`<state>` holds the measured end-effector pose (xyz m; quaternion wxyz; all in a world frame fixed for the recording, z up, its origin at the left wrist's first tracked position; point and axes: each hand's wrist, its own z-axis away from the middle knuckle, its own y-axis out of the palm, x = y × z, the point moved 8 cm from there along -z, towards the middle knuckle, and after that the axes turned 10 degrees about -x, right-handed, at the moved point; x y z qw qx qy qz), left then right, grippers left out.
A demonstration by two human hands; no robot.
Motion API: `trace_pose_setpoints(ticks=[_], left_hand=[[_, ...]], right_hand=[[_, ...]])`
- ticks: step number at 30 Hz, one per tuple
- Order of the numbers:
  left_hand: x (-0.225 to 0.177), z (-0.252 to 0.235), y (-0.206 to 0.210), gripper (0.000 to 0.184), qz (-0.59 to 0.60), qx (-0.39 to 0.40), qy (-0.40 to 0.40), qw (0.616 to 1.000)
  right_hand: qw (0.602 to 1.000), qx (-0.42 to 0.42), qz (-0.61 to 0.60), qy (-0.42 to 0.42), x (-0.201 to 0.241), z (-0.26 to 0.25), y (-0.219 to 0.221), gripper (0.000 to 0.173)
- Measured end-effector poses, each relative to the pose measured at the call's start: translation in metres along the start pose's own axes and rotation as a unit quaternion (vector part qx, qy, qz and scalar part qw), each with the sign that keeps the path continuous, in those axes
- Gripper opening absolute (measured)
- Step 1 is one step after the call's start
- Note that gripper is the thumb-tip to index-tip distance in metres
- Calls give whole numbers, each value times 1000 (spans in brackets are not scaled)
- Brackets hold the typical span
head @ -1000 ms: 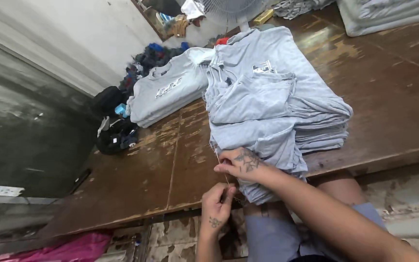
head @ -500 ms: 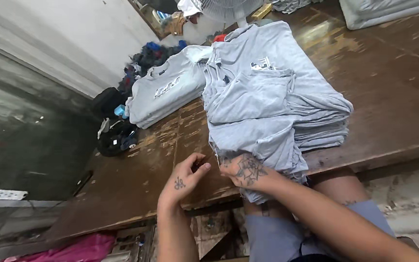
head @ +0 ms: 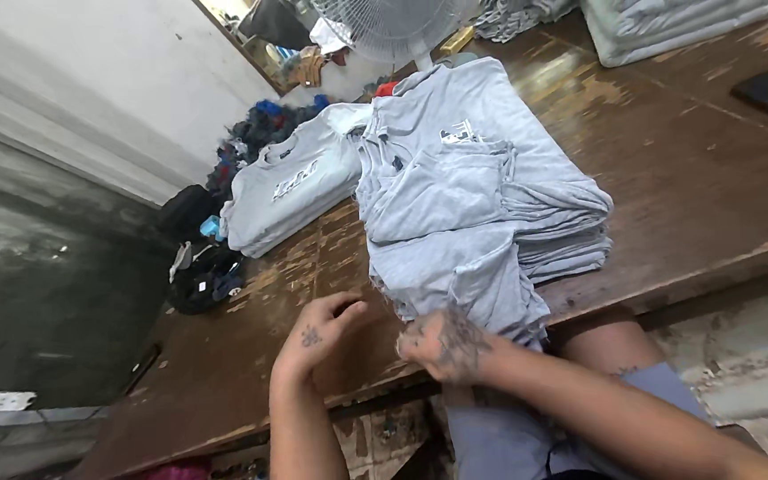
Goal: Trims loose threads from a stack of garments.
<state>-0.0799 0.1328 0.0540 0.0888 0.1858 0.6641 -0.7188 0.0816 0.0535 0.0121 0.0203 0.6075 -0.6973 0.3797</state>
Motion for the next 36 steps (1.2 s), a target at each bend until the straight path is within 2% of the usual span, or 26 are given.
trace_pose_setpoints(ticks=[2,4,6,8,10,12,13,14,16,17,18,19,22,24,26,27,28,30,31,33,34,35,36], left_hand=[[27,8,6,31,76,-65,-23,995],[63,16,26,33,138,-117,-65,981],[95,26,47,35,189,-185,-85,961],[109,35,55,34,246,-262,-86,929],[110,38,56,33,279,-307,-91,905],[112,39,58,33,276,-324,-90,901],[112,37,61,33,275,-325,-87,900],[111,34,63,32,277,-327,-83,900],[108,29,67,30,293,-333,-77,893],[104,28,67,28,309,-341,-73,885],[99,30,66,28,328,-352,-61,875],[92,34,65,29,342,-358,-45,868],[55,47,58,37,359,-340,54,868],[27,51,53,37,377,-313,112,864],[-4,52,49,32,384,-297,162,859],[-21,52,49,30,381,-294,184,857],[-36,52,48,29,373,-293,205,856],[-60,53,50,29,350,-293,238,857],[-68,55,49,30,339,-291,253,858],[-72,60,45,36,303,-287,277,865],[-65,64,41,38,285,-284,277,873],[-53,69,39,38,275,-280,266,881],[-37,74,39,37,279,-274,247,887]], right_hand=[[996,-65,-24,-61,23,36,-14,8],[997,-13,-66,-46,29,79,-27,12],[991,76,-92,57,10,122,-48,16],[965,140,-85,207,-28,162,-83,16],[901,166,-100,387,-62,201,-128,17],[808,175,-121,549,-90,248,-164,20],[779,199,-72,590,-104,272,-181,23],[750,265,41,604,-119,295,-199,25],[637,389,245,619,-143,346,-234,40],[592,401,294,634,-152,368,-252,55],[568,392,314,651,-157,378,-268,66],[569,368,318,663,-158,377,-281,68],[629,312,312,640,-134,332,-290,41],[725,290,295,550,-105,280,-263,31],[845,236,234,419,-75,230,-213,28],[884,217,197,365,-64,215,-186,29],[901,224,170,330,-59,207,-158,32],[903,280,138,293,-60,200,-115,36],[912,281,135,268,-61,198,-104,30],[957,170,134,195,-60,191,-112,14],[964,126,136,192,-62,192,-127,12],[954,128,147,229,-68,199,-145,12],[921,183,171,299,-78,213,-165,15]])
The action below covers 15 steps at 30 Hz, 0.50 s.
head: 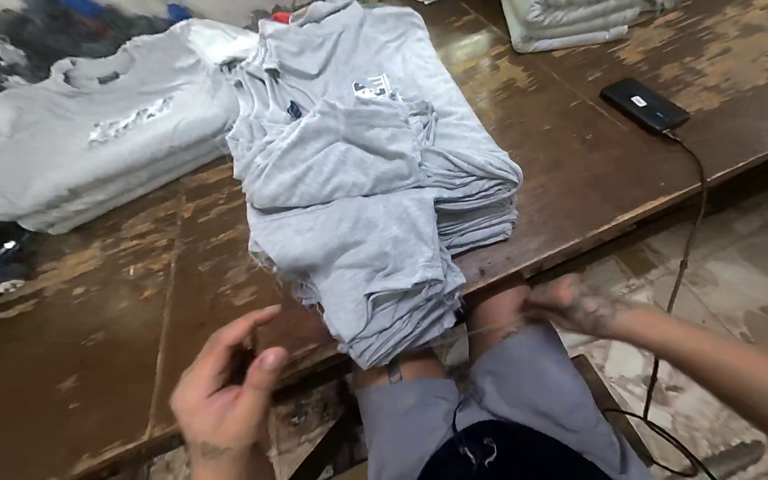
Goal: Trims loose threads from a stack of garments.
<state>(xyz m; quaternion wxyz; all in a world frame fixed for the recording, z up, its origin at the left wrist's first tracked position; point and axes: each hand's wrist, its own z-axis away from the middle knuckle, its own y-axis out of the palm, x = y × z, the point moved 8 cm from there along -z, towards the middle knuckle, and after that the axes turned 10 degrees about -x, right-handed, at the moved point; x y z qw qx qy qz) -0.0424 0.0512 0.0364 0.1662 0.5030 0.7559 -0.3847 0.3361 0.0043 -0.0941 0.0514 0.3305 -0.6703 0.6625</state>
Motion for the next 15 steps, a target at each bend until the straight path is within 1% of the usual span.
trace_pose_setpoints(ticks=[1,2,3,4,5,6,8,10,11,12,13,14,15], left_hand=[[9,8,-11,35,4,-2,-22,1000],[18,15,-20,34,9,-7,-40,999],[26,20,-26,32,12,-14,-54,998],[31,24,-29,32,13,-23,-66,997],[35,26,-29,32,20,-31,-73,997],[37,27,-27,32,32,-39,-75,996],[35,26,-20,31,59,-48,-71,995],[29,22,-11,31,74,-44,-57,995],[26,19,-8,31,75,-39,-50,995],[22,15,-6,31,77,-34,-45,995],[19,12,-4,31,78,-29,-43,996],[16,11,-2,31,80,-25,-44,996],[14,10,3,30,82,-22,-47,995]], right_hand=[[989,98,56,91,-28,12,-6,19],[955,197,123,183,-60,27,-9,23],[912,261,182,258,-90,45,-12,26],[878,288,227,309,-117,63,-15,28],[853,297,255,344,-136,73,-19,28],[838,293,267,375,-148,76,-25,29],[821,277,267,423,-161,76,-38,33],[810,256,274,451,-173,81,-44,31],[808,251,273,458,-169,80,-47,32],[818,247,264,448,-155,73,-48,34],[843,238,250,411,-131,59,-48,36],[883,219,224,348,-97,40,-43,38],[929,180,187,263,-56,22,-33,38]])
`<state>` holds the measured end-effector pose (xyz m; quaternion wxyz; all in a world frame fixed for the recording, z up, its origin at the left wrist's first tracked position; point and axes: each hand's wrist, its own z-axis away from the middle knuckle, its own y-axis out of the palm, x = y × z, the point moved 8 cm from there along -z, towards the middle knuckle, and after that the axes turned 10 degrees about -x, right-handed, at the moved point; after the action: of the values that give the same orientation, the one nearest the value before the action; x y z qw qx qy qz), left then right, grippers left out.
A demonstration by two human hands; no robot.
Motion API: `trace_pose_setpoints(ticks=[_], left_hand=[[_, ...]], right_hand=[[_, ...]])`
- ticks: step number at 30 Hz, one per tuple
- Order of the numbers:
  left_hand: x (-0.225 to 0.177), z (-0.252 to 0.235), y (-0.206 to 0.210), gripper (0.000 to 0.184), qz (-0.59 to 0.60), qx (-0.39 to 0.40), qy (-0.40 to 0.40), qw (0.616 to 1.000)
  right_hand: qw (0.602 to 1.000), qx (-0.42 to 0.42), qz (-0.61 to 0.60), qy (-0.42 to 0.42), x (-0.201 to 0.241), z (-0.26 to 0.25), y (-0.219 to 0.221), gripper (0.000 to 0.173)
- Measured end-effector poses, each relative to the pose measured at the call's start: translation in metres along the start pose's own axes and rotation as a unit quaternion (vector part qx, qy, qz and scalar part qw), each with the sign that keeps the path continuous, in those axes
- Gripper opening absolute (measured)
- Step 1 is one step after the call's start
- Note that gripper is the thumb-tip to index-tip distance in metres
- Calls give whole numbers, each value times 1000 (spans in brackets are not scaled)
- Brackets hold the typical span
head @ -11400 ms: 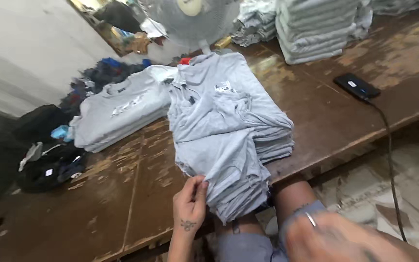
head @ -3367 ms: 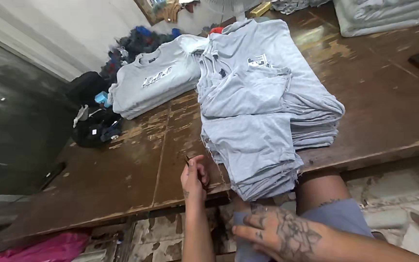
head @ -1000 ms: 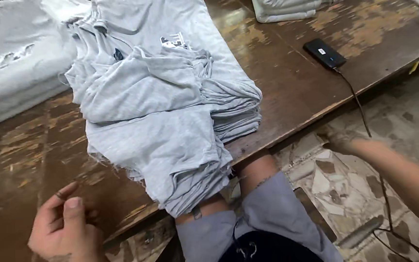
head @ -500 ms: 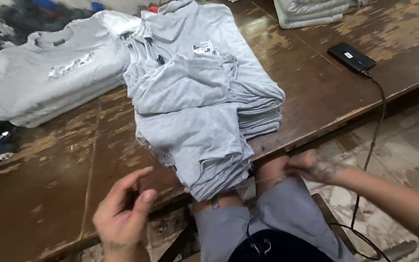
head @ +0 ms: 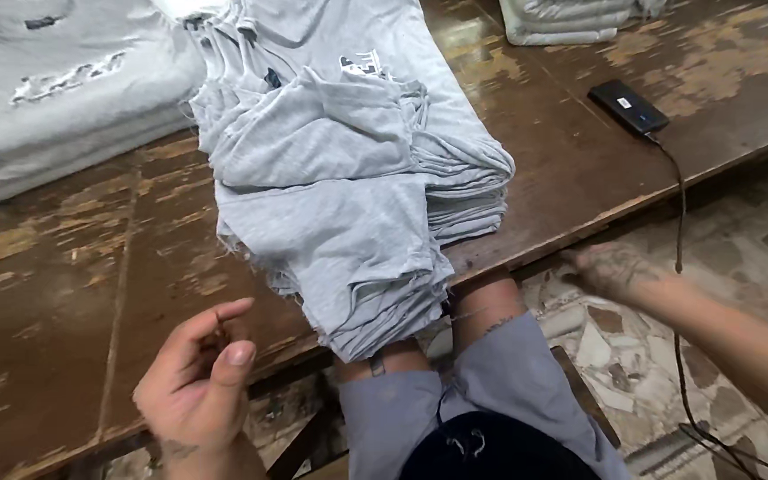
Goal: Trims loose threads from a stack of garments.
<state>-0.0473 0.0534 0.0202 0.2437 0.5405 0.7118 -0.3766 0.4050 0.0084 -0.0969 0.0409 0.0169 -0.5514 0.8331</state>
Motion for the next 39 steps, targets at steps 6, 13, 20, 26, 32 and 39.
trace_pose_setpoints(ticks=[6,13,20,26,32,39], left_hand=[[-28,-13,46,35,-30,37,59,997],[10,3,-57,31,-63,4,-19,998],[17,4,-28,30,-23,-16,-31,999],[5,-9,-11,30,-14,17,-14,1000],[-9,-19,-1,32,-4,44,-1,999],[-41,-18,77,47,-179,118,33,976]], right_hand=[[928,-87,-119,-343,164,7,23,29],[991,-73,-52,-102,-16,-19,28,17],[959,110,98,240,-153,-12,59,30],[995,59,22,78,-36,-1,14,38],[982,-134,18,-130,40,5,-36,16],[839,-445,-6,-314,66,63,-144,40]])
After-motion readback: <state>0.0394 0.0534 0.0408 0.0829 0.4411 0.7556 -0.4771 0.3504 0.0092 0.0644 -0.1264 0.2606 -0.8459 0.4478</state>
